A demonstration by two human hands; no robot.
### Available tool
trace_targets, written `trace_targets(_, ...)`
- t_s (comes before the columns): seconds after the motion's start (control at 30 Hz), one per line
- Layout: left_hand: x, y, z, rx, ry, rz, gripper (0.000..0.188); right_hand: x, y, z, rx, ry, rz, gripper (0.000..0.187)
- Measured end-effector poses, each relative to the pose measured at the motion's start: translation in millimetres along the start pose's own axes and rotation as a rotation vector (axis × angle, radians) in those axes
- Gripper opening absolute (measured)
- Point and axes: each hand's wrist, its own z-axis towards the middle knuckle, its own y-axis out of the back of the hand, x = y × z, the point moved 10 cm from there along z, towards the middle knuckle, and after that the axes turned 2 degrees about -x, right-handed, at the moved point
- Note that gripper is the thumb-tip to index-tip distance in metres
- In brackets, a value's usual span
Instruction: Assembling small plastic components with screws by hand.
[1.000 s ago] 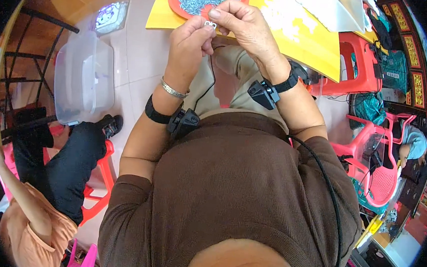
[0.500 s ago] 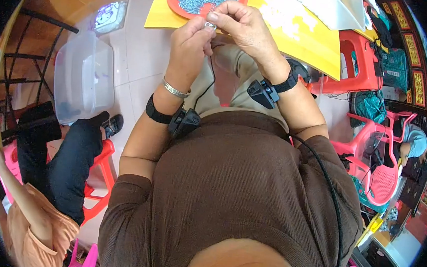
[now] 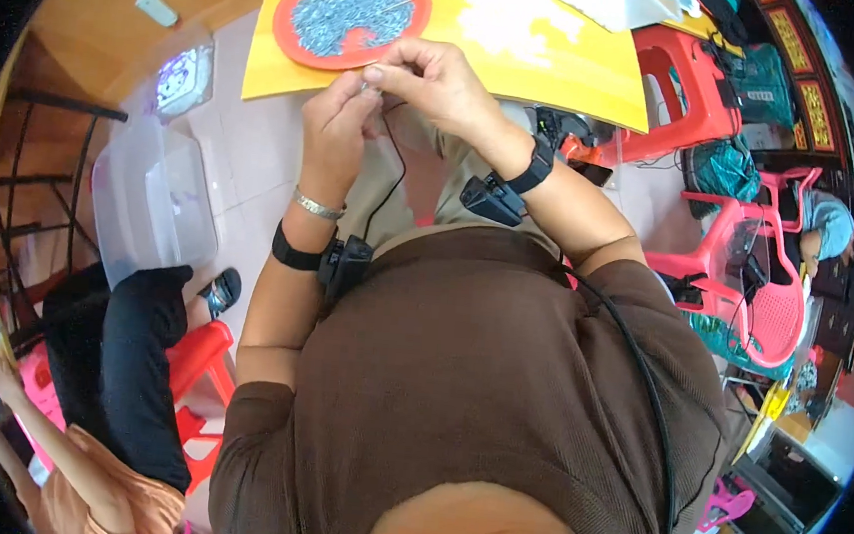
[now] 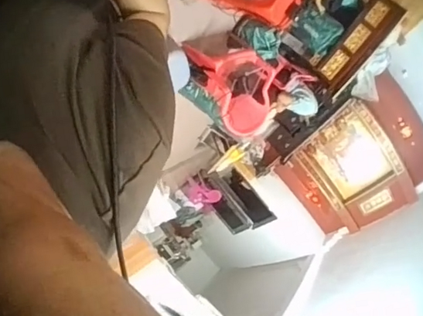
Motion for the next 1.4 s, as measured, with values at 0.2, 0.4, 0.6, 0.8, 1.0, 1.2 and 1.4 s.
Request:
trace_targets(0.2, 9, 0, 2, 0.042, 0.069, -0.067, 0.014, 10, 26, 2, -0.088, 0.010, -0.058, 0.022)
trace_targets(0.4, 7, 13, 5, 0.024, 0.104, -0.098, 0.017, 1, 193, 19, -0.500, 0.049, -0.613, 0.018)
trace_targets(0.6, -2, 10, 3, 0.010, 0.111, -0.132, 0.017, -34, 283, 18, -0.504, -0.146, -1.000, 0.024)
trace_targets(0.8, -1, 8, 3, 0.026, 0.123, -0.177, 0.016, -45, 264, 30, -0.326, -0.091, -1.234, 0.027)
trace_targets(1.0, -2, 6, 1, 0.031, 0.129, -0.178, 0.016, -34, 246, 31, -0.295, -0.041, -1.351, 0.028)
trace_targets(1.2, -3, -1, 1, 0.064, 0.116, -0.119, 0.016, -33, 233, 37, -0.223, 0.005, -1.455, 0.023)
trace_targets(1.4, -6, 2, 0, 0.041, 0.108, -0.106, 0.017, -24, 218, 39, -0.220, 0.129, -1.498, 0.019)
